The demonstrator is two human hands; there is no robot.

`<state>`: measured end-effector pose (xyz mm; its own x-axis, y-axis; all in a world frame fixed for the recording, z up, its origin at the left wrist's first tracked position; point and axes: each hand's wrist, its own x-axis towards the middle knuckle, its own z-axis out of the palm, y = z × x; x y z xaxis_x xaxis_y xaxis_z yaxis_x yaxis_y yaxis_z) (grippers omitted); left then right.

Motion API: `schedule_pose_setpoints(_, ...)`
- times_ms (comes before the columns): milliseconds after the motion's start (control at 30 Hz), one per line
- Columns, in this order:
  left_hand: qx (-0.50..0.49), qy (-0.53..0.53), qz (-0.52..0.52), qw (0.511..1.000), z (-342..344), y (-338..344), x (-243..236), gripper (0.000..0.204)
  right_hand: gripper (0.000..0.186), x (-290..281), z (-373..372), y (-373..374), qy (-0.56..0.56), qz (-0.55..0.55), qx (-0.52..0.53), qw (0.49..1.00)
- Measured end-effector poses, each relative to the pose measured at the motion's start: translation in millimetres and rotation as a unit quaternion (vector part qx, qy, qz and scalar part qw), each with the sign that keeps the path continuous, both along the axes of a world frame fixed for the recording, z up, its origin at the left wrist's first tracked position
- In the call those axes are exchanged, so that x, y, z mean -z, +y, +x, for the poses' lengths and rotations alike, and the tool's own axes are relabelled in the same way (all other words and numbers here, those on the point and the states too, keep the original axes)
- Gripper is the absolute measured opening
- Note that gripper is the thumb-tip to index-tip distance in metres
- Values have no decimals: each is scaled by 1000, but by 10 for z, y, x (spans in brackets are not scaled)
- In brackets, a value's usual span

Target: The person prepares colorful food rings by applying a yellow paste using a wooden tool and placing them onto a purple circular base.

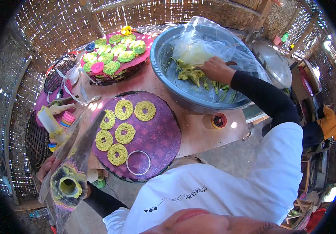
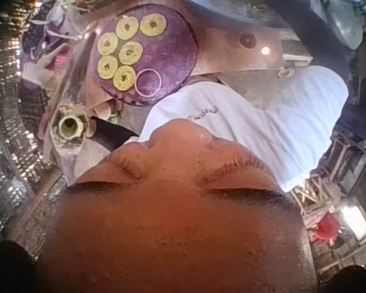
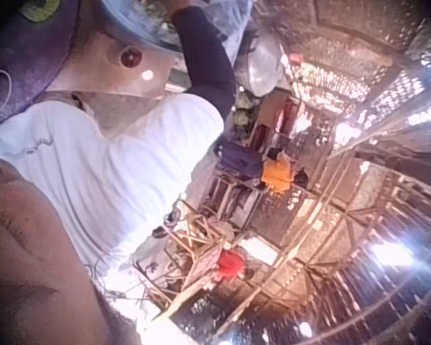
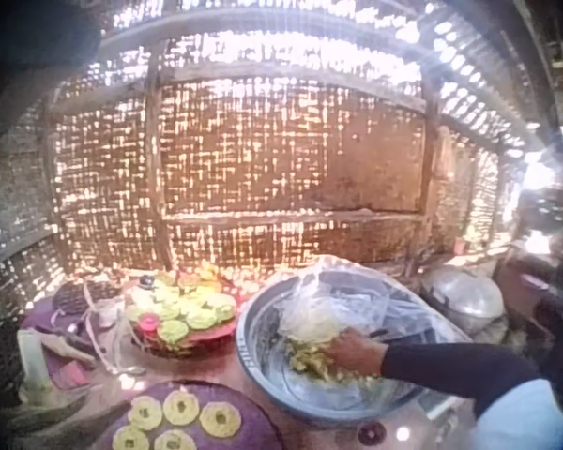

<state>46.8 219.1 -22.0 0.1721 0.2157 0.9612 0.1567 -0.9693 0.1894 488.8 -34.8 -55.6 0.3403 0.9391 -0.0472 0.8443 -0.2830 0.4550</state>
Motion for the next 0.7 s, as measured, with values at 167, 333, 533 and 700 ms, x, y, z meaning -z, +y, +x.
schedule_pose_setpoints(167,17,17,-95,995,251,61,228,42,24,-439,-257,-365,105,-67,36,992)
schedule_pose_setpoints(333,260,-127,-404,868,777,-110,213,24,32,-789,-300,-906,277,114,22,954)
schedule_pose_setpoints(533,193,21,-170,966,1325,133,183,25,34,-1450,-1253,-767,570,168,148,791)
schedule_pose_setpoints(700,131,103,-55,985,1456,-242,-265,27,33,-1472,-1391,-651,585,105,89,799)
